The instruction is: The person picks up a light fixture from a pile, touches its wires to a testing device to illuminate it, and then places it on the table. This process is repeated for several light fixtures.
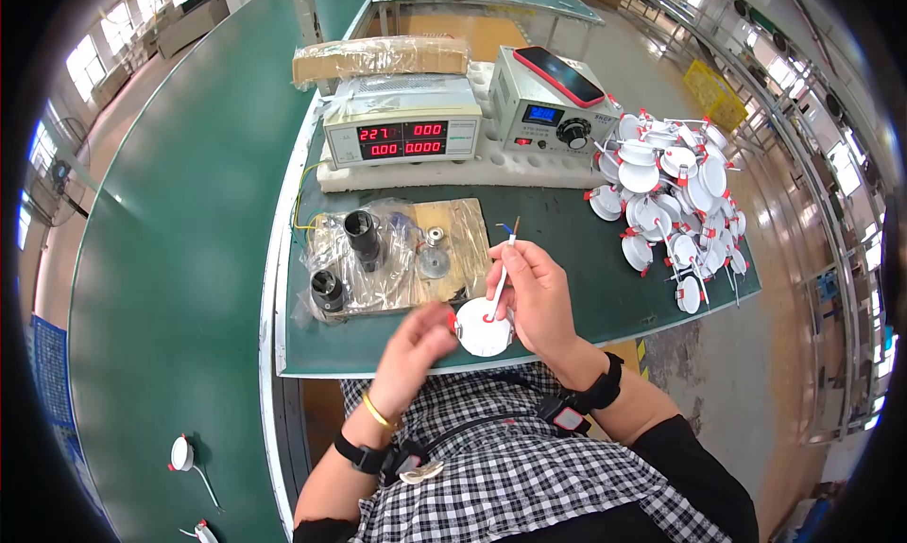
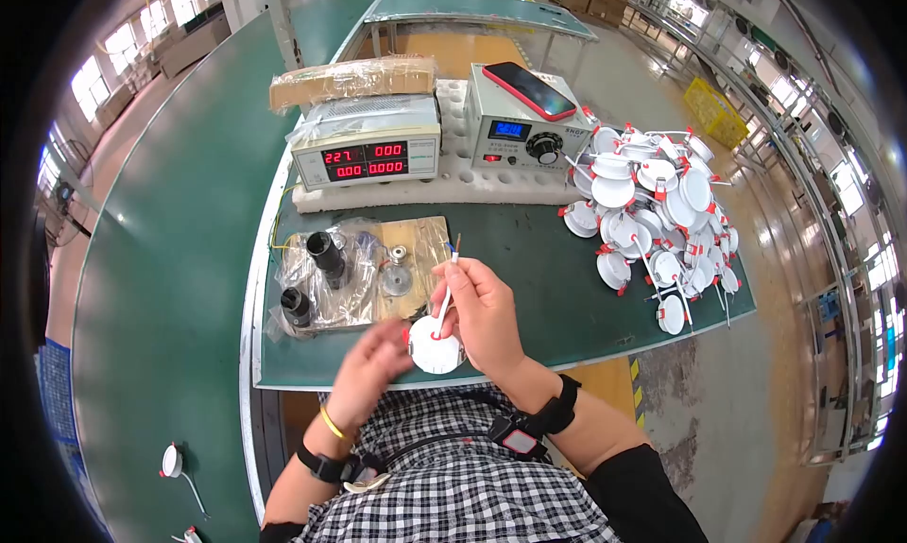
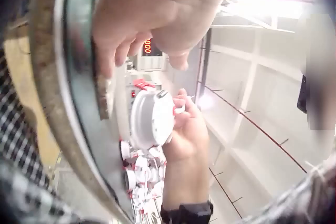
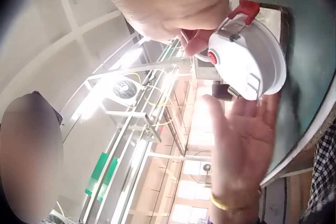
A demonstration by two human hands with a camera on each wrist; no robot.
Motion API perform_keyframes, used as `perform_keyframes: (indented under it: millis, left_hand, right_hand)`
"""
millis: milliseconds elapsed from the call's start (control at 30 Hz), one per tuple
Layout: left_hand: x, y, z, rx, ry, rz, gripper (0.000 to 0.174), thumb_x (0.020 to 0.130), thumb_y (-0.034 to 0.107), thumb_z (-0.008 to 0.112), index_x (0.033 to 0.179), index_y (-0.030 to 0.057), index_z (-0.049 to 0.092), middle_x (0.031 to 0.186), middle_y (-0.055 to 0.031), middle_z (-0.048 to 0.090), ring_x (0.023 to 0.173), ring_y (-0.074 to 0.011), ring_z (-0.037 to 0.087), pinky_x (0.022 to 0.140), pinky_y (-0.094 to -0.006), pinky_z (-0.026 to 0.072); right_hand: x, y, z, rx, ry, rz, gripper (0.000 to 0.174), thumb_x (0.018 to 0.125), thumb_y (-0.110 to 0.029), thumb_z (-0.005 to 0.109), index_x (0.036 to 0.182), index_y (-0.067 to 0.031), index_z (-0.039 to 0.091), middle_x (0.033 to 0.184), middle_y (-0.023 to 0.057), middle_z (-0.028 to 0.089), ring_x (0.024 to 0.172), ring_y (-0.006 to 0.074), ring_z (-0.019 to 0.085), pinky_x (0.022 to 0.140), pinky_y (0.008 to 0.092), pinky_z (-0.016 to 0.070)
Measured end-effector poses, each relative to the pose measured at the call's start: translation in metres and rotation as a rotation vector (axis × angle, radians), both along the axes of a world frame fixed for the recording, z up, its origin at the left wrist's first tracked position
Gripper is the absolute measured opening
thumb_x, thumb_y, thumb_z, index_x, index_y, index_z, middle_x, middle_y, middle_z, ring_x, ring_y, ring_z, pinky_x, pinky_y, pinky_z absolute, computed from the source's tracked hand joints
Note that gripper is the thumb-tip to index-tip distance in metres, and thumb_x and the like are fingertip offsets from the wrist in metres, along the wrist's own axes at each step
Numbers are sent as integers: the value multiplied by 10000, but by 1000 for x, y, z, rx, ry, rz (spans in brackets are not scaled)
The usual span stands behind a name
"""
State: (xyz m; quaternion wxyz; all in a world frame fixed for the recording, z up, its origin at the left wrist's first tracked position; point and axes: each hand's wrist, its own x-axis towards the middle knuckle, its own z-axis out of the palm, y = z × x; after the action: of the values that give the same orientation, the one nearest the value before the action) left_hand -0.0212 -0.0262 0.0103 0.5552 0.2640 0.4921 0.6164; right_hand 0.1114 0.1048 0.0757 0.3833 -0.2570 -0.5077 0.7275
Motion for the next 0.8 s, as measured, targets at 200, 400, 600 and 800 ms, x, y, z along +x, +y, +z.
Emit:
perform_keyframes:
  millis: [200, 400, 600, 800]
  left_hand:
    - [21, 7, 2, 100, -33, -64, 437, 885, 86, 632, 1268, -19, 451, 1160, -66, 588, 1055, -146, 577, 929, -309, 488]
    - [22, 11, -5, 31, 110, -184, 373, 928, 129, 586, 1237, -25, 444, 1129, -84, 599, 937, -125, 627, 788, -258, 543]
    - [17, 17, 5, -34, -221, -178, 362, 955, 146, 531, 1268, 3, 419, 1168, -108, 580, 988, -207, 640, 832, -303, 556]
    - [10, 18, -4, 37, -469, -143, 362, 972, 143, 500, 1284, -22, 420, 1218, -140, 563, 1083, -251, 598, 926, -320, 519]
  right_hand:
    - [-10, -3, -6, 17, -55, -31, 244, 991, -197, 463, 1064, 11, 569, 756, 44, 582, 618, 88, 561, 447, 186, 438]
    - [-9, 18, -9, 489, -558, -88, 229, 946, -183, 510, 942, 4, 642, 646, 41, 596, 564, 113, 525, 519, 243, 412]
    - [-28, 54, -35, 716, -838, 130, 293, 876, -259, 534, 785, 6, 619, 704, 213, 595, 665, 401, 572, 612, 448, 458]
    - [-51, 61, -33, 679, -985, 241, 306, 851, -277, 528, 768, -8, 647, 746, 207, 636, 718, 396, 614, 667, 460, 483]
